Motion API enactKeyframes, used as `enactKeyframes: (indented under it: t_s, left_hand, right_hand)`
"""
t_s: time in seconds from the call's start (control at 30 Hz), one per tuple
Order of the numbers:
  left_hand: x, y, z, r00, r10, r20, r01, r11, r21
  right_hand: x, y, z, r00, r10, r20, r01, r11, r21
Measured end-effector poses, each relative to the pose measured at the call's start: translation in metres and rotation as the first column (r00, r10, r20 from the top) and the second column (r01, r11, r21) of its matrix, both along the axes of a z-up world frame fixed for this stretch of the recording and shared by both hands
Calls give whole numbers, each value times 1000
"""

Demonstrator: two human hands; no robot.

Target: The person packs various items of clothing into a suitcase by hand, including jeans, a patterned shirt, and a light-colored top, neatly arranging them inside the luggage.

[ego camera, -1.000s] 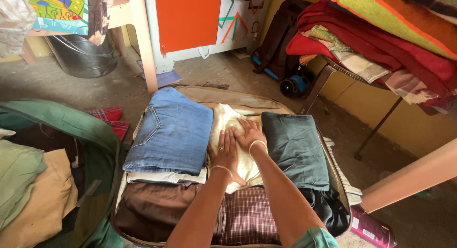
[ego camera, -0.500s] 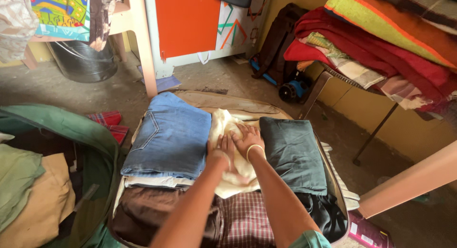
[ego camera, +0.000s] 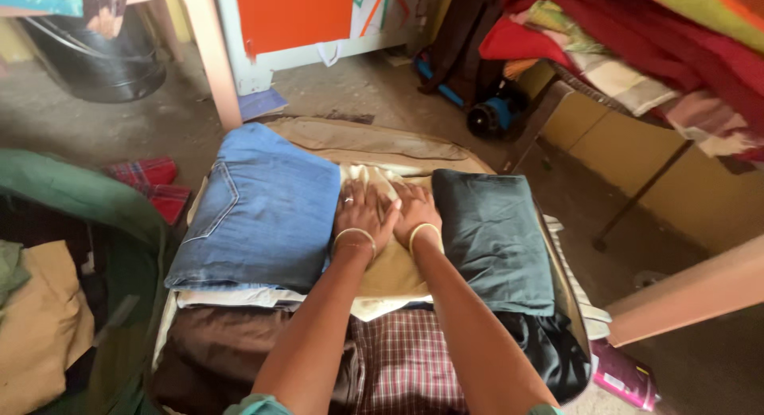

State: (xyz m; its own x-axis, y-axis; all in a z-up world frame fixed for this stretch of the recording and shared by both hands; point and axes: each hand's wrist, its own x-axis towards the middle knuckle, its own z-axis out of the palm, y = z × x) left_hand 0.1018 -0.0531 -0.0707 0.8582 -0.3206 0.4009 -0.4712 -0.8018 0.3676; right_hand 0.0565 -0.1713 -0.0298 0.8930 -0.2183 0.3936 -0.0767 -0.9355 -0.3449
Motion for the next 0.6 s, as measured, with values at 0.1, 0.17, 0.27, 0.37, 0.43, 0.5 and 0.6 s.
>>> enactKeyframes:
  t_s: [0.1, 0.17, 0.27, 0.37, 0.43, 0.5, 0.6]
  left_hand:
    - [-2, 0, 10, 1000, 10, -24, -10, 1000, 2]
    - [-5, 1, 11, 999, 2, -35, -2, 1000, 6]
    - [-6, 5, 14, 999, -18, -45, 18, 1000, 7]
    - [-12, 9, 11, 998, -39, -58, 38, 999, -19]
    - [-17, 14, 5, 997, -55, -57, 55, 998, -6]
    - [-27, 19, -3, 989, -93, -112, 84, 993, -86]
    - [-39, 28, -16, 989, -111, -100, 107, 993, -46]
  right_hand:
    - [4, -2, -2, 1000, 15, 14, -15, 1000, 1]
    - [4, -3, -5, 1000, 16, 25, -16, 1000, -4]
    - [-2, -1, -3, 997, 50, 62, -47, 998, -47]
    - [-13, 11, 4, 1000, -29, -8, 29, 999, -22]
    - [-24, 19, 7, 999, -44, -22, 42, 996, -77]
    - [-34, 26, 12, 994, -85, -63, 78, 992, -97]
    - [-48, 41, 14, 978, -163, -131, 151, 984, -97]
